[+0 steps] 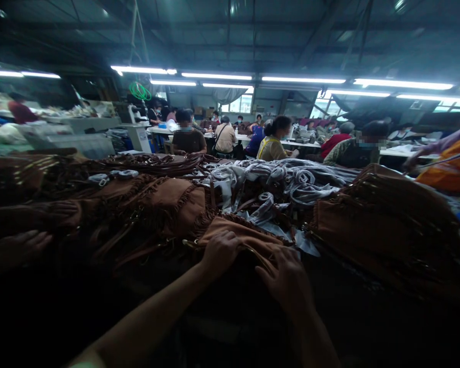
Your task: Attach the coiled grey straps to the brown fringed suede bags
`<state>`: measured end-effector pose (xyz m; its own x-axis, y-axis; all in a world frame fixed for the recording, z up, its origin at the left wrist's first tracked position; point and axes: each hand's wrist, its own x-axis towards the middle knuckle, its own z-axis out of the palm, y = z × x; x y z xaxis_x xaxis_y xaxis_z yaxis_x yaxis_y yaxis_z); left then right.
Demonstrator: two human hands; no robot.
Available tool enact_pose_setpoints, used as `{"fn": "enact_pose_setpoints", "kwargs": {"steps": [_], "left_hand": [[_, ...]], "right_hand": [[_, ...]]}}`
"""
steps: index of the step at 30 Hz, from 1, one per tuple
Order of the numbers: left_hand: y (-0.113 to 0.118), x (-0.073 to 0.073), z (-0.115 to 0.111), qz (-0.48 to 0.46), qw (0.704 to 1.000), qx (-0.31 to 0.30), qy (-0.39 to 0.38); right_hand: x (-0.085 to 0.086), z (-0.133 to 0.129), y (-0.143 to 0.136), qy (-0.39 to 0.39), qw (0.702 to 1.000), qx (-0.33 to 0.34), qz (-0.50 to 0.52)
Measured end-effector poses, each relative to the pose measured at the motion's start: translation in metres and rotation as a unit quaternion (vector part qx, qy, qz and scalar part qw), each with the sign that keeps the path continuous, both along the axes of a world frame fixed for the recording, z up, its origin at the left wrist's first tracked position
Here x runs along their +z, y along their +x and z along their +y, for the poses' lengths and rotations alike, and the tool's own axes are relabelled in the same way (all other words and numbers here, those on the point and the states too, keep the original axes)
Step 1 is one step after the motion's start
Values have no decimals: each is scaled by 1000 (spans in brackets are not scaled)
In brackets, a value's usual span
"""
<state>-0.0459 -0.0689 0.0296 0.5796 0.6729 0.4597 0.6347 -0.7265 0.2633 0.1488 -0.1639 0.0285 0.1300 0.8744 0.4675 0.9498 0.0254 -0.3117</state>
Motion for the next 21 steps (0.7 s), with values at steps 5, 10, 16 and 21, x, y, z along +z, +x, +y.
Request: {"fn": "enact_pose_setpoints", "kwargs": {"steps": [5,10,16,21], "left_hand": [[0,10,-9,-62,998,-9,5],[-3,-13,-31,-36,990,-136,1],[5,-27,-29,41,994,-73,-64],[5,-26,-23,26,994,-70,-77]], "right_hand": [[-5,33,-12,-79,994,26,-70],[-4,45,-1,-93,995,9,-23],[7,39,2,-118,990,80,-18],[3,39,3,-91,991,7,-98]]}}
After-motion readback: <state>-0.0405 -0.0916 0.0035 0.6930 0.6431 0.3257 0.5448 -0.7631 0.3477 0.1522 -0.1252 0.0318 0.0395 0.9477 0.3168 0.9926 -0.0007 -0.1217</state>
